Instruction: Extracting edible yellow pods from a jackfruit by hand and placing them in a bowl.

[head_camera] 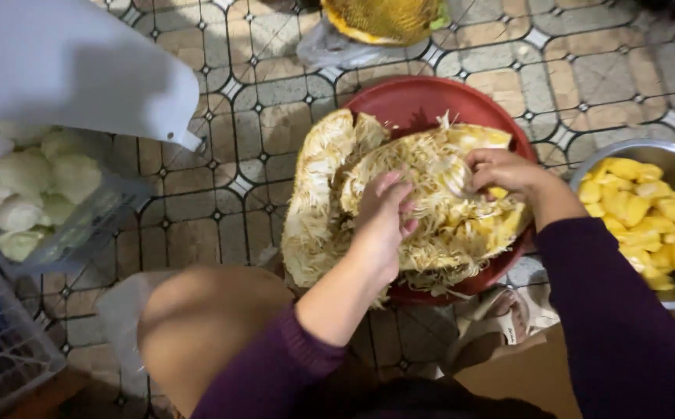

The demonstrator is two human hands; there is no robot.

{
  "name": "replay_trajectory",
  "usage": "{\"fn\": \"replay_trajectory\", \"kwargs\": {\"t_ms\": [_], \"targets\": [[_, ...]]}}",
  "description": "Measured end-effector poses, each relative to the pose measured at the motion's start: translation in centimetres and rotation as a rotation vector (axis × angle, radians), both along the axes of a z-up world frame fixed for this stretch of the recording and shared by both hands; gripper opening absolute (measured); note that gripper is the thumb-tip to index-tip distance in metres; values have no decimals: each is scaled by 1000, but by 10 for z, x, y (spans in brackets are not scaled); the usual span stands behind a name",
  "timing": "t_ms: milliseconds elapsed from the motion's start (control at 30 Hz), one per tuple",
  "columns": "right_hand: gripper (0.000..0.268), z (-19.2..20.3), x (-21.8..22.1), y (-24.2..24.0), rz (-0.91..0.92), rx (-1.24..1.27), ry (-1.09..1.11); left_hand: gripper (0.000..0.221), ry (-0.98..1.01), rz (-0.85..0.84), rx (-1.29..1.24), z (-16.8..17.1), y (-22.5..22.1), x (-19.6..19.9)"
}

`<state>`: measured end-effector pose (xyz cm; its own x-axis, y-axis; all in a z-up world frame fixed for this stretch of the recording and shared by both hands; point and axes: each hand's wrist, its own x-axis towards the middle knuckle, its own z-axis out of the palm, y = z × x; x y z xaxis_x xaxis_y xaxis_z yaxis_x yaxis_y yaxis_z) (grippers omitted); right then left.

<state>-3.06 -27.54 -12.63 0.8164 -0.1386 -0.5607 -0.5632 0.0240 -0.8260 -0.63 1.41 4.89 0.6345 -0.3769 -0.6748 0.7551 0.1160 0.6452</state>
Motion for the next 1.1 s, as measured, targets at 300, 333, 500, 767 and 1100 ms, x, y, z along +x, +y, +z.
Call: {"fn": "replay_trajectory", "kwargs": {"t_ms": [300, 333, 500, 767, 1100], "targets": [[49, 114, -34, 82, -94, 290, -353, 65, -120, -100, -275, -6, -25, -25], [49, 125, -43, 88, -110, 291, -351, 65, -113, -115, -272, -25, -28, -20], [61, 129, -62, 82, -256, 465, -445, 52, 80, -91, -271, -80, -34, -5], [58, 98, -54, 62, -276, 617, -474, 41, -58, -415, -419, -78, -38, -19], [59, 145, -82, 45, -448, 95, -347, 44, -157, -376, -340, -128, -41, -9]]}}
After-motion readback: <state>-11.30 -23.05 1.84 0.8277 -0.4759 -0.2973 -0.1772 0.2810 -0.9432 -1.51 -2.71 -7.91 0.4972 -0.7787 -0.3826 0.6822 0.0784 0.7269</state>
